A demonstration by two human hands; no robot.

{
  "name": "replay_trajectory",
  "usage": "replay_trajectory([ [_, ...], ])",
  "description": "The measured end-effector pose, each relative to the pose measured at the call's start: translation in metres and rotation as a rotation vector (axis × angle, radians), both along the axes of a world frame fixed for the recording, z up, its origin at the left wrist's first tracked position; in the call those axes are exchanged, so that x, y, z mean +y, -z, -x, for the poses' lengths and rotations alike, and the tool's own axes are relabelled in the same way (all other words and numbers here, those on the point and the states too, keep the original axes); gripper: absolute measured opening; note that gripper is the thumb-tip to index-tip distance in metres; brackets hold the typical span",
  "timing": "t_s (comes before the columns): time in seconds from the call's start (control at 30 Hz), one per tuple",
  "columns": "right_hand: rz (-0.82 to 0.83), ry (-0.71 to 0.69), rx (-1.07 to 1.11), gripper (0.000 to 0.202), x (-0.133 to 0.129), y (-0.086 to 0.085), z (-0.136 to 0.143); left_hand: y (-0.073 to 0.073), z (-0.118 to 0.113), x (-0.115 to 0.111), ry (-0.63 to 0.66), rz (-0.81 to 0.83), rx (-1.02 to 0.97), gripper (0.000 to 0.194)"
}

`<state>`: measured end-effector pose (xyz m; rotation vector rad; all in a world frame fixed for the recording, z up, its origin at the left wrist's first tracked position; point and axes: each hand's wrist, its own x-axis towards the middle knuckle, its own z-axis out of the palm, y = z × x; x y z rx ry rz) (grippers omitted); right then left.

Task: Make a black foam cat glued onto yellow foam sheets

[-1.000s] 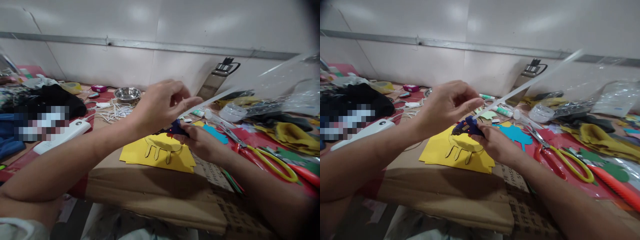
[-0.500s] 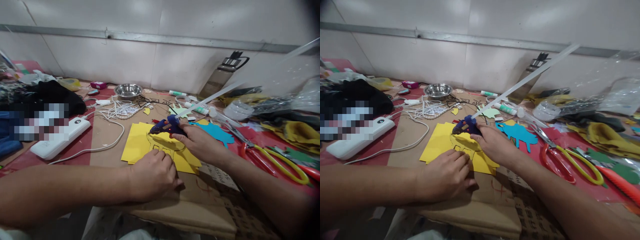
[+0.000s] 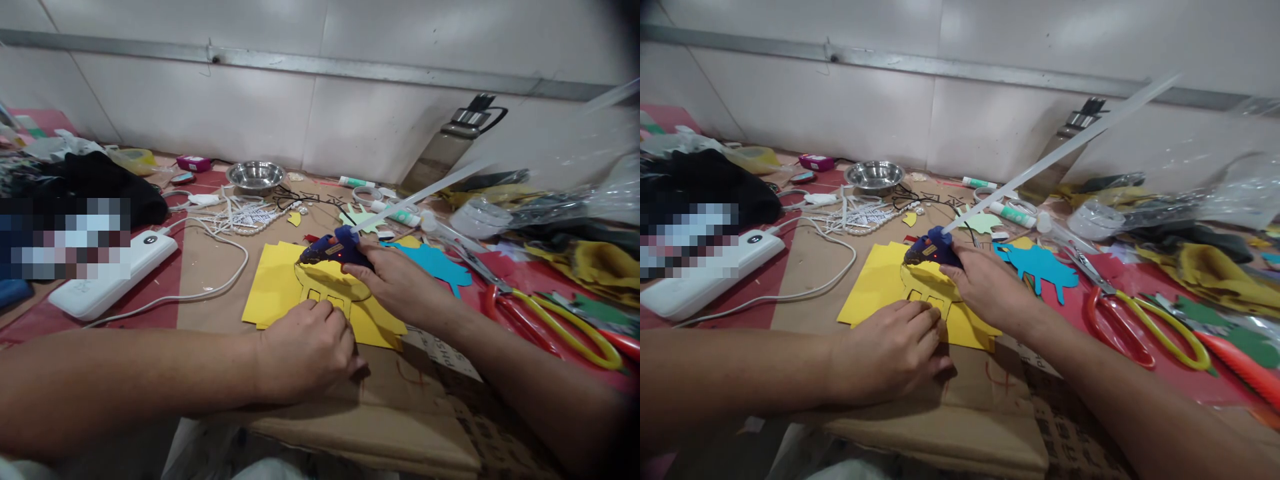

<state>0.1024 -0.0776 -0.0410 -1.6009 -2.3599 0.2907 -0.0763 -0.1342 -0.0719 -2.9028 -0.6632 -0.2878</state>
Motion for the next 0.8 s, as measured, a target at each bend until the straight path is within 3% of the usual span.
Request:
replay_trajectory([
  [0.17,-0.072,-0.010,0.000,0.032,0.0007,0.0026,0.0008,0.0004,0.0003,-0.0001,0.003,-0.015,-0.015,0.037],
  [0.8,-0.096,-0.039,0.015,0.025,-0.0012,0.0012,-0.0007,-0.0009,0.0006,0.0003,0.024,-0.031,0.023,0.038],
])
